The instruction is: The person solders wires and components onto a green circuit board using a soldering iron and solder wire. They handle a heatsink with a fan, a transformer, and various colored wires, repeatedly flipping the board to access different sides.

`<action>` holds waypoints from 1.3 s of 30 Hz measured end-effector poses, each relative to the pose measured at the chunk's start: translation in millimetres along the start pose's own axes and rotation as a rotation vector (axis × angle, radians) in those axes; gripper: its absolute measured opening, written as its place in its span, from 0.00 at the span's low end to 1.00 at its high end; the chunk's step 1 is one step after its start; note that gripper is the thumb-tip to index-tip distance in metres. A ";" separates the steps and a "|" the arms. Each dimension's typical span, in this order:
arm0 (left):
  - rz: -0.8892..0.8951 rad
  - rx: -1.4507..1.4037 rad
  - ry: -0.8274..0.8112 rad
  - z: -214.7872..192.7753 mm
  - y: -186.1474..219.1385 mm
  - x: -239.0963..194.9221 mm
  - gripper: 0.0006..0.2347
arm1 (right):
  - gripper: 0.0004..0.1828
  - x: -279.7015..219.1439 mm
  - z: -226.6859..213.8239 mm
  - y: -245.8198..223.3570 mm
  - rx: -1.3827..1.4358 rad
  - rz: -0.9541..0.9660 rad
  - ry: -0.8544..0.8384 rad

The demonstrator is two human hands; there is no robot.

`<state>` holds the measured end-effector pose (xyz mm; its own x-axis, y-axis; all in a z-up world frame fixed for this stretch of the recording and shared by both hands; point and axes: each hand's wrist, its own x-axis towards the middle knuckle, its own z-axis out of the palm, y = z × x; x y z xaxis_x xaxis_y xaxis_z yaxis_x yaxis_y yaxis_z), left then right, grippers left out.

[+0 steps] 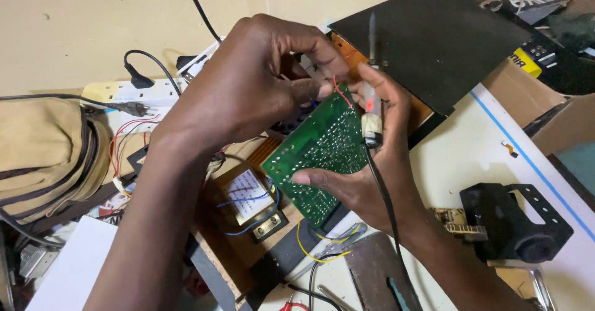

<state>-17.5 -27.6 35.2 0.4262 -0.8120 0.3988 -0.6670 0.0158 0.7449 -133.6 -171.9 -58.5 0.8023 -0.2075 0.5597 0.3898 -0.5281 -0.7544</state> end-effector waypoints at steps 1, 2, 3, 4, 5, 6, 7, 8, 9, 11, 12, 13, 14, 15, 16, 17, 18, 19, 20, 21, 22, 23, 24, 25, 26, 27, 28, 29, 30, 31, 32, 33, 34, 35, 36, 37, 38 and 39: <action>-0.051 0.067 -0.009 0.4 -2.8 0.6 0.06 | 0.59 -0.3 1.2 1.4 0.087 0.010 -0.001; -0.101 0.134 -0.018 0.4 -5.6 1.1 0.04 | 0.55 -0.5 2.6 2.7 0.173 0.020 -0.002; -0.105 0.137 -0.018 0.0 -5.7 0.2 0.04 | 0.55 0.0 1.4 4.0 0.178 0.020 -0.004; -0.132 0.149 -0.028 -0.7 -5.9 -0.8 0.05 | 0.54 0.7 0.3 5.2 0.198 0.031 -0.010; -0.159 0.162 -0.038 -1.6 -6.2 -1.6 0.06 | 0.52 1.6 -0.6 6.4 0.217 0.042 -0.017; -0.162 0.165 -0.037 -2.5 -6.8 -1.4 0.06 | 0.52 2.3 -0.8 10.6 0.222 0.041 -0.018; -0.156 0.152 -0.018 -2.8 -7.7 -1.1 0.05 | 0.52 2.5 -1.4 14.7 0.278 0.073 -0.020; -0.150 0.138 0.001 -3.2 -8.7 -1.0 0.05 | 0.51 2.7 -1.8 18.8 0.334 0.104 -0.022; -0.151 0.137 0.002 -4.1 -10.4 -1.5 0.05 | 0.51 2.9 -2.3 21.3 0.333 0.105 -0.023; -0.035 0.213 0.061 -5.9 -14.0 -2.7 0.08 | 0.46 3.4 -3.2 26.1 0.400 0.020 -0.033; -0.036 0.211 0.061 -6.3 -15.3 -2.2 0.08 | 0.46 3.3 -4.1 24.7 0.399 0.021 -0.034; -0.029 0.266 0.073 -7.3 -16.6 -2.0 0.07 | 0.46 3.5 -4.5 23.1 0.396 0.021 -0.031; -0.023 0.321 0.085 -8.4 -18.0 -2.1 0.07 | 0.46 3.7 -4.6 21.5 0.392 0.021 -0.027; -0.026 0.323 0.088 -9.0 -19.3 -2.8 0.07 | 0.46 3.8 -4.5 20.0 0.395 0.021 -0.030; 0.018 0.327 0.088 -9.6 -20.7 -3.4 0.08 | 0.44 3.9 -4.4 18.4 0.382 -0.022 -0.020; 0.063 0.330 0.088 -10.1 -22.1 -3.6 0.09 | 0.43 4.1 -4.6 16.9 0.368 -0.064 -0.010; 0.060 0.330 0.089 -10.8 -23.3 -4.1 0.09 | 0.43 3.7 -4.2 14.8 0.369 -0.064 -0.012; 0.109 0.355 0.123 -11.5 -24.3 -4.2 0.10 | 0.42 3.6 -3.9 12.8 0.370 -0.086 -0.007; 0.158 0.381 0.157 -12.2 -25.2 -4.4 0.10 | 0.40 3.5 -3.8 10.7 0.370 -0.107 -0.002; 0.156 0.382 0.160 -12.6 -23.7 -4.2 0.10 | 0.40 3.1 -3.7 10.6 0.371 -0.108 -0.005; 0.184 0.327 0.146 -13.0 -22.2 -4.1 0.09 | 0.40 2.7 -3.7 10.6 0.366 -0.118 0.006; 0.212 0.274 0.132 -13.6 -20.5 -4.1 0.08 | 0.40 2.2 -3.4 10.5 0.362 -0.129 0.018; 0.209 0.276 0.134 -13.4 -19.2 -4.9 0.08 | 0.40 2.2 -2.9 9.7 0.364 -0.129 0.016; 0.194 0.216 0.104 -13.1 -18.0 -5.5 0.05 | 0.40 2.1 -2.4 9.0 0.362 -0.142 0.027; 0.179 0.156 0.075 -12.7 -16.7 -6.0 0.04 | 0.39 2.1 -2.2 8.3 0.360 -0.154 0.038; 0.178 0.157 0.075 -13.6 -19.0 -5.9 0.04 | 0.39 1.9 -1.7 8.7 0.361 -0.154 0.037; 0.181 0.228 0.071 -14.4 -21.3 -5.6 0.02 | 0.39 1.7 -1.3 9.1 0.365 -0.161 0.045; 0.186 0.299 0.065 -15.0 -23.6 -5.1 0.01 | 0.39 1.3 -1.3 9.5 0.369 -0.167 0.054; 0.186 0.300 0.065 -15.5 -24.7 -5.1 0.01 | 0.39 1.5 -1.7 9.5 0.369 -0.168 0.054; 0.129 0.243 0.038 -15.9 -26.1 -4.9 0.01 | 0.39 1.7 -2.4 9.6 0.357 -0.184 0.047; 0.072 0.187 0.010 -16.2 -27.5 -4.6 0.01 | 0.39 1.9 -3.0 9.7 0.345 -0.200 0.040; 0.072 0.187 0.010 -15.6 -26.9 -4.5 0.01 | 0.39 1.7 -2.9 9.8 0.344 -0.200 0.040; 0.009 0.123 -0.018 -15.1 -26.3 -4.5 0.02 | 0.39 1.5 -2.7 9.9 0.356 -0.213 0.055; -0.052 0.062 -0.046 -14.8 -25.6 -4.7 0.03 | 0.39 1.6 -2.2 10.0 0.368 -0.227 0.070; -0.052 0.063 -0.045 -14.5 -23.7 -4.5 0.03 | 0.39 1.2 -3.2 8.5 0.368 -0.228 0.070; -0.063 0.039 -0.059 -14.0 -21.9 -4.7 0.03 | 0.38 0.7 -4.2 6.9 0.369 -0.239 0.093; -0.074 0.016 -0.074 -13.7 -20.2 -5.1 0.03 | 0.38 0.1 -4.9 5.3 0.371 -0.250 0.116; -0.076 0.016 -0.071 -13.8 -19.0 -4.9 0.03 | 0.38 0.2 -8.1 4.0 0.371 -0.251 0.113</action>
<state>1.6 -15.9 26.4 0.4319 -0.8496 0.3027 -0.6443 -0.0558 0.7627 -135.5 -180.8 -58.6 0.6161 -0.2106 0.7589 0.7177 -0.2469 -0.6512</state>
